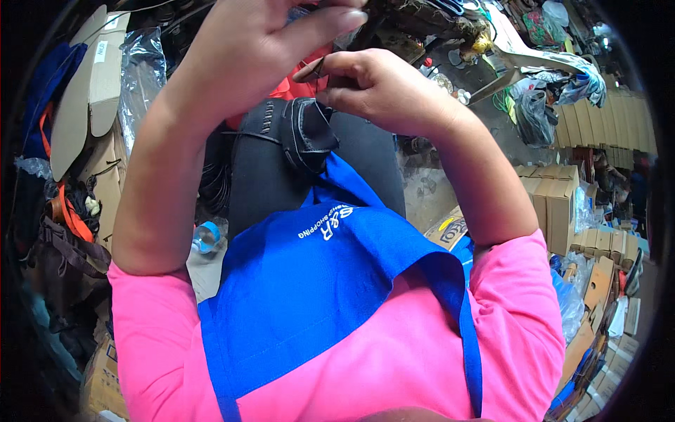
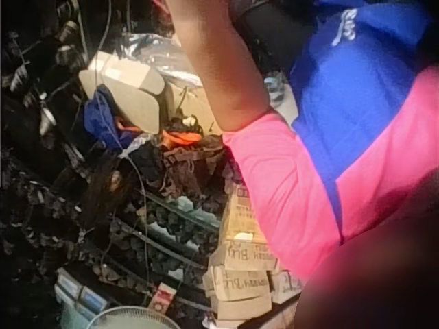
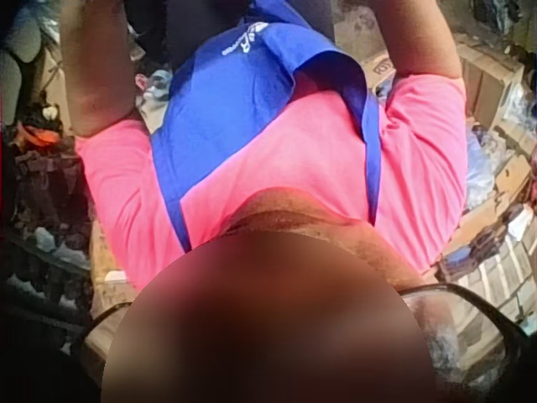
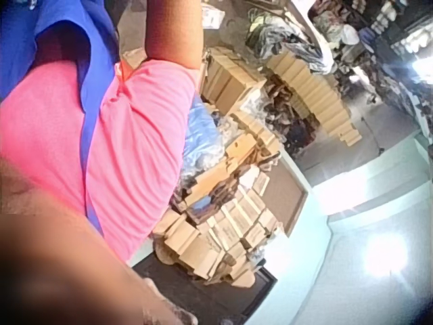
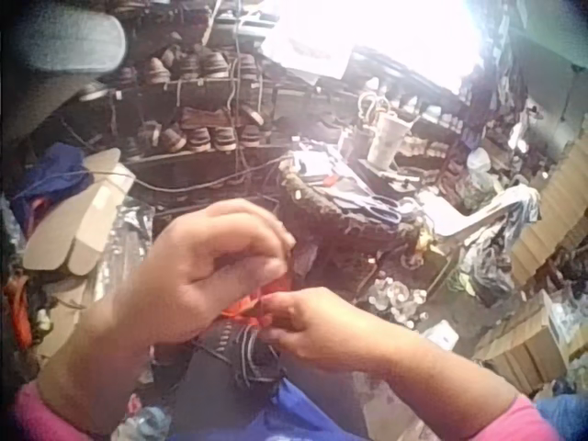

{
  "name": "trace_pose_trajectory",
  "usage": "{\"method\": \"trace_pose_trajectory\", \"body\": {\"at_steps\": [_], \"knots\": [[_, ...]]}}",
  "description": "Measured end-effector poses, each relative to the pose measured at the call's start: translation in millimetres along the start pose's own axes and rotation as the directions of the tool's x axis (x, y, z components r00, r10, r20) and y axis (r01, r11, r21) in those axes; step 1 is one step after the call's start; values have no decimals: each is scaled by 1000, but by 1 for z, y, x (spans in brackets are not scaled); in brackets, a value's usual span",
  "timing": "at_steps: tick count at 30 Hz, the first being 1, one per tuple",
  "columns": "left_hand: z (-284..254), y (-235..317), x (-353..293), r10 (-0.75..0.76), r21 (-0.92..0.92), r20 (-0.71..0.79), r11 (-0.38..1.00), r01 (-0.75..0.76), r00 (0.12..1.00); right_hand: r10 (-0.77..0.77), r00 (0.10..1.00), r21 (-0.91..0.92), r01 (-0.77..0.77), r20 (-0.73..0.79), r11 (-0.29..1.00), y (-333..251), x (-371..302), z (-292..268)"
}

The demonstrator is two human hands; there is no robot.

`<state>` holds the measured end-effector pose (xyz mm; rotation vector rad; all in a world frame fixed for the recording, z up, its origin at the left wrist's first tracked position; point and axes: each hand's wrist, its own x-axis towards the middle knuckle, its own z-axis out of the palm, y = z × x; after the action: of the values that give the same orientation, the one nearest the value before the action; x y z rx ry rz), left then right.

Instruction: Sewing and lacing leather components of a shoe upper together in a workshop.

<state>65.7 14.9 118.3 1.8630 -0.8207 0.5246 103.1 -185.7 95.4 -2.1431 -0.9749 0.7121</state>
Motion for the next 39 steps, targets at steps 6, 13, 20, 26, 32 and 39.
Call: {"method": "trace_pose_trajectory", "body": {"at_steps": [6,13,20,26,32,39], "knots": [[21,-46,-2,-543,-490,191,669,559,818,-45,998,548,12,46,836,6,-11,-18],[58,-69,-62,-487,-500,525,487,716,698,107,990,531,-43,-90,846,30,-31,-28],[63,-54,-59,-629,-459,296,567,684,719,-237,689,-112,222,-685,969,40,-8,-2],[76,-66,-55,-709,-945,158,94,314,687,-385,491,-215,367,-781,905,42,12,20],[52,-88,-65,-713,-978,54,-179,-106,699,173,814,828,518,-554,214,70,-7,57],[-2,-85,-106,-751,-952,-141,282,120,645,418,900,955,224,-126,-193,105,-49,70]]}}
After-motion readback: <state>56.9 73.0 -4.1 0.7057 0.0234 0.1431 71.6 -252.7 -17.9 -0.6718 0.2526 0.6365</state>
